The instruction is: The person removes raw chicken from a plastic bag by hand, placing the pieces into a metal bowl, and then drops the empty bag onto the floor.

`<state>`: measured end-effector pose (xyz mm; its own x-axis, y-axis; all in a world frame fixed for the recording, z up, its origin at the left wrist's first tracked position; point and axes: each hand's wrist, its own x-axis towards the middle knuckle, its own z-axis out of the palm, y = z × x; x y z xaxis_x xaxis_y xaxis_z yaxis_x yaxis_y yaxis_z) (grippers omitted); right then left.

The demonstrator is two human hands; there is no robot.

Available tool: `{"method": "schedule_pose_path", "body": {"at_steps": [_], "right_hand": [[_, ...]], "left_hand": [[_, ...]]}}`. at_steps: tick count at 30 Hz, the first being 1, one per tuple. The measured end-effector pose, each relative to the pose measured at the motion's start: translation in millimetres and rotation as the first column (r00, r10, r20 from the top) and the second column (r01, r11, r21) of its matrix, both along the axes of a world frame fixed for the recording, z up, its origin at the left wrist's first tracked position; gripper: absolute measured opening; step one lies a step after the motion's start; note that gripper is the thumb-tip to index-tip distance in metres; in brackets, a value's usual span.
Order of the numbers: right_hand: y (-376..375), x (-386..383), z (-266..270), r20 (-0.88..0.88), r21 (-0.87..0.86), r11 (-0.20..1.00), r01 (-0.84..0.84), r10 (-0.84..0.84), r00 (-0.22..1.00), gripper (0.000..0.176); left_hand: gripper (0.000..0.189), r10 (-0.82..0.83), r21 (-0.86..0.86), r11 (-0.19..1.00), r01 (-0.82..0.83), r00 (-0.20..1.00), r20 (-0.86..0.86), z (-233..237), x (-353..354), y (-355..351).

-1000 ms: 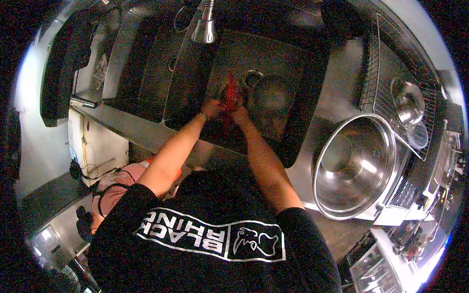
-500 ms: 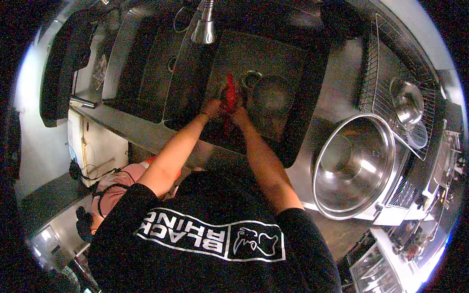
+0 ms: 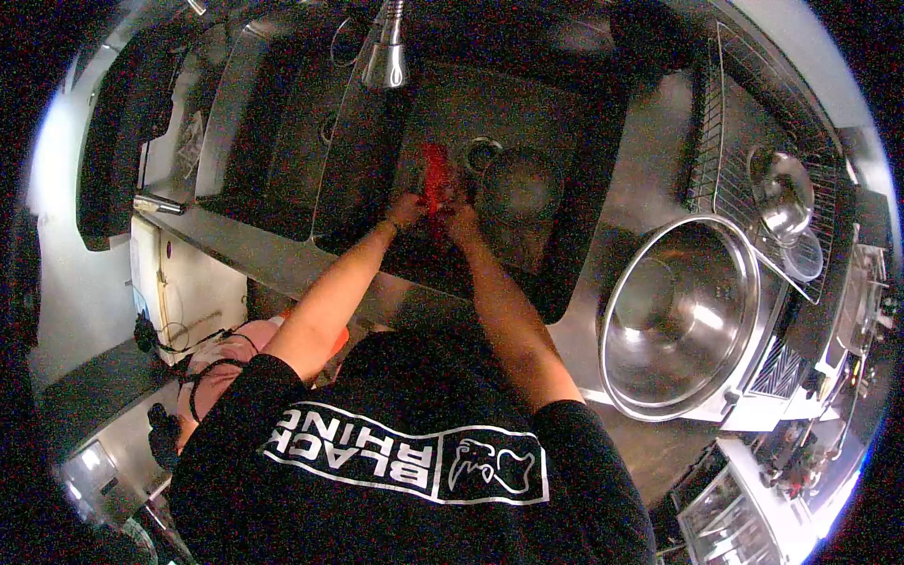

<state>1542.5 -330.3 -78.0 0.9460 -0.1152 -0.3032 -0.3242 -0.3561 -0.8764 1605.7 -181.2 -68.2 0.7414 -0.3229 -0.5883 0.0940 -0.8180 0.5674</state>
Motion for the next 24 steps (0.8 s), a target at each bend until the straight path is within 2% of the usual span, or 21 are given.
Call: {"method": "schedule_pose_path", "body": {"at_steps": [2, 4, 6, 7, 8, 9, 10, 12, 13, 16, 18, 22, 23, 24], "right_hand": [[-1, 0, -2, 0.042, 0.009, 0.999, -0.034, 0.034, 0.999, 0.024], [0, 1, -1, -0.074, 0.091, 0.995, -0.028, 0.035, 0.997, 0.024], [2, 2, -8, -0.118, 0.077, 0.997, -0.029, 0.038, 0.992, 0.023], [3, 2, -11, -0.161, 0.062, 0.998, -0.031, 0.041, 0.986, 0.022], [4, 2, -3, -0.162, 0.062, 0.998, -0.034, 0.043, 0.986, 0.022], [4, 1, 9, -0.184, 0.168, 0.984, 0.052, -0.021, 0.983, 0.021], [4, 1, 21, -0.212, 0.269, 0.953, 0.140, -0.084, 0.974, 0.020], [7, 1, 7, -0.193, 0.326, 0.931, 0.165, -0.105, 0.976, 0.020], [7, 1, -1, -0.175, 0.382, 0.905, 0.188, -0.129, 0.976, 0.020], [4, 1, 1, -0.131, 0.297, 0.940, 0.169, -0.135, 0.982, 0.019], [4, 1, 3, -0.132, 0.300, 0.937, 0.176, -0.142, 0.981, 0.020], [4, 1, 4, -0.137, 0.311, 0.928, 0.205, -0.170, 0.976, 0.021], [6, 2, -5, -0.137, 0.312, 0.928, 0.206, -0.171, 0.976, 0.021], [9, 5, -18, -0.216, 0.532, 0.768, 0.355, -0.283, 0.935, 0.023]], "left_hand": [[0.042, -0.062, 0.006, 0.998, 0.062, 0.998, 0.002, 6, 3, 0], [0.041, -0.122, 0.012, 0.992, 0.122, 0.993, 0.004, 7, 5, -1], [0.037, -0.167, 0.135, 0.977, 0.165, 0.986, 0.003, -6, 5, -3], [0.037, -0.165, 0.134, 0.977, 0.163, 0.986, 0.002, -13, 3, -4], [0.036, -0.134, 0.049, 0.990, 0.132, 0.991, 0.031, -23, 0, -3], [0.034, -0.100, -0.038, 0.994, 0.103, 0.993, 0.057, -25, -2, -3], [0.034, -0.099, -0.037, 0.994, 0.102, 0.993, 0.056, -26, -3, -1], [0.032, -0.161, 0.028, 0.987, 0.159, 0.967, 0.198, -17, -2, 1], [0.032, -0.161, 0.027, 0.987, 0.159, 0.967, 0.198, -14, -2, 1], [0.032, -0.153, 0.010, 0.988, 0.154, 0.969, 0.192, -16, -2, 0], [0.030, -0.098, -0.047, 0.993, 0.106, 0.983, 0.156, -24, -1, 2], [0.029, -0.117, -0.012, 0.993, 0.120, 0.985, 0.123, -25, 0, 1], [0.029, -0.132, 0.011, 0.991, 0.132, 0.988, 0.081, -13, 1, -2], [0.028, -0.146, 0.033, 0.989, 0.145, 0.989, 0.038, -3, 1, -4]]}}
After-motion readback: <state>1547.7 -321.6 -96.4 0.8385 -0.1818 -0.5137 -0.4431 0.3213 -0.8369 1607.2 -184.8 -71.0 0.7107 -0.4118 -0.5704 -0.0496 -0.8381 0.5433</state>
